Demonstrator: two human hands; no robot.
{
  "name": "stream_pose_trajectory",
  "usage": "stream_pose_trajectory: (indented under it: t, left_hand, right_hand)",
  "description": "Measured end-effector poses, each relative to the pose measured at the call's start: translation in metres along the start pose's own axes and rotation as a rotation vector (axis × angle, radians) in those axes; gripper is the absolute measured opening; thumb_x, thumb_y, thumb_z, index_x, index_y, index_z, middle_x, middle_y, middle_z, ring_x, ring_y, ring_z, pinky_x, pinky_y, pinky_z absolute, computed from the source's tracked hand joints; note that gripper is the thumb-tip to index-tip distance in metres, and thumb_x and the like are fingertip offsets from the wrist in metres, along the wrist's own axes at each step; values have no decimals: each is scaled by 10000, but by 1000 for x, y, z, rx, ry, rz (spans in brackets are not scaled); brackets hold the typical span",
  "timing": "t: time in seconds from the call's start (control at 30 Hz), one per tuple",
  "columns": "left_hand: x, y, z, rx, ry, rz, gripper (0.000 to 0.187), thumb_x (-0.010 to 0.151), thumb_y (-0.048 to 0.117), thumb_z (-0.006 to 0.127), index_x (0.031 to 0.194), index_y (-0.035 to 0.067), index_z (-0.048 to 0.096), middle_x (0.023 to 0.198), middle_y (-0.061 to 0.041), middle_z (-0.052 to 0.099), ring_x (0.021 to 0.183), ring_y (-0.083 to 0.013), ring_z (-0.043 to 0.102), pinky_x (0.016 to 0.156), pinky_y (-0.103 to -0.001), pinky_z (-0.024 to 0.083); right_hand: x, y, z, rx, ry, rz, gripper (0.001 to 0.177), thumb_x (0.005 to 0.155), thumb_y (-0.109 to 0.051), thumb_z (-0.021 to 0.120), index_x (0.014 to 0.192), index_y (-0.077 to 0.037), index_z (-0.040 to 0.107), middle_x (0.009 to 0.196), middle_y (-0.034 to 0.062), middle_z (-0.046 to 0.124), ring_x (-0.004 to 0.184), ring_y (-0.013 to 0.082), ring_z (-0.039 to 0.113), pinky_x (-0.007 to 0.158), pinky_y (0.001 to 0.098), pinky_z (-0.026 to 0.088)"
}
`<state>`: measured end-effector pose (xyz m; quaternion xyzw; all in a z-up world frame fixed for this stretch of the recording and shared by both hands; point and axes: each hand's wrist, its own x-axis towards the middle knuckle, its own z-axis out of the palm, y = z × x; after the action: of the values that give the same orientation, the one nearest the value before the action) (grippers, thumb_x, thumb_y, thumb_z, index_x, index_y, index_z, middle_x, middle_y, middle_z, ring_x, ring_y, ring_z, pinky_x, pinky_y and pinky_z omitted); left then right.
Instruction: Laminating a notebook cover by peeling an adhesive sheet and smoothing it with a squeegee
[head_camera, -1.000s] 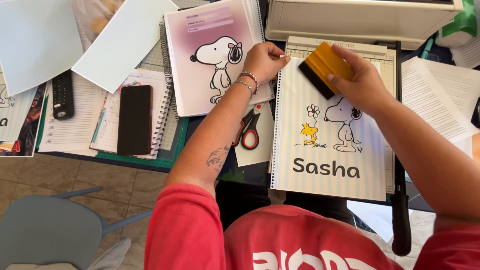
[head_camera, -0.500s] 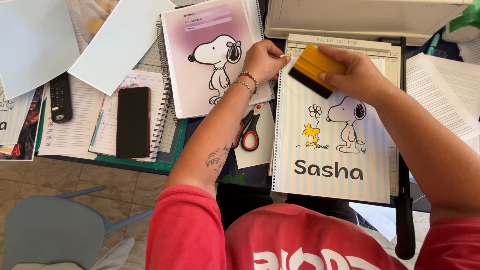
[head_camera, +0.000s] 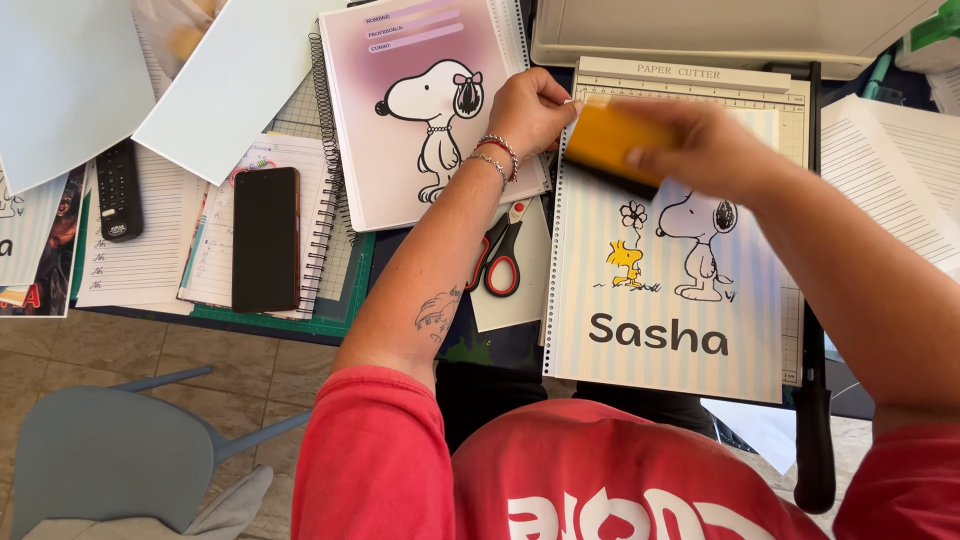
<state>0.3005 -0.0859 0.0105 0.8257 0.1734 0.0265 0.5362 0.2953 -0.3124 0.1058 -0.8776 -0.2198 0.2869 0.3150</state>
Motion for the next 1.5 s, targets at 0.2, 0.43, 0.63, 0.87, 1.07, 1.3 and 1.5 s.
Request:
stream_pose_trajectory:
  t: [0.2,0.43,0.63,0.87,1.07,1.3,1.5]
  left_hand:
    - [-18,-1,-6,-88,-48,31,227,854,277,789,739,148,641,641,23,729,477,-110,699,412,-242,577]
    - [-88,-6,-28,391,-56,883,502,1025,303,656,1449,69,522,1494,-164,524,1420,-329,469,1229,-486,382]
    - [-205,2,-9,572,-441,951,780,985,608,479,1519,40,459,1648,-185,346,1559,-340,295,1280,-512,204]
    - [-246,24,85,992,-370,746,1144,800,908,430,1572,70,325,1701,-203,179,1585,-391,153,1268,-541,146]
    - [-266,17,120,912,-255,879,1084,699,854,642,1460,90,534,1620,-156,412,1532,-331,349,1235,-480,336]
    - [-261,15,110,781,-266,911,1095,635,790,762,1420,53,565,1579,-185,447,1505,-337,377,1258,-476,339]
    - [-260,18,110,800,-306,866,1087,642,786,756,1440,76,554,1599,-160,445,1509,-318,391,1276,-442,307]
  right_hand:
    - [-20,9,-13,306,328,-44,538,978,-97,667,1492,-184,533,1417,66,539,1254,172,540,1025,283,491]
    - [-87,5,-13,212,363,216,774,951,-107,675,1618,-58,284,1427,243,541,1257,317,570,1092,441,453]
    - [-126,7,-7,287,340,357,907,945,-16,628,1667,-138,93,1414,276,483,1208,379,583,1010,521,510]
    - [-126,37,-5,289,436,372,783,952,-10,665,1591,-84,219,1195,275,582,952,369,652,771,463,589]
    - [-118,34,1,217,388,340,807,935,-59,702,1597,-89,242,1186,245,572,946,339,643,783,444,577]
    - [-88,12,18,162,240,235,818,900,-74,728,1576,-116,270,1094,264,622,810,330,673,653,414,594]
    - [-66,-2,33,-40,167,197,806,871,-185,751,1550,-163,317,1018,157,583,755,281,599,619,412,532]
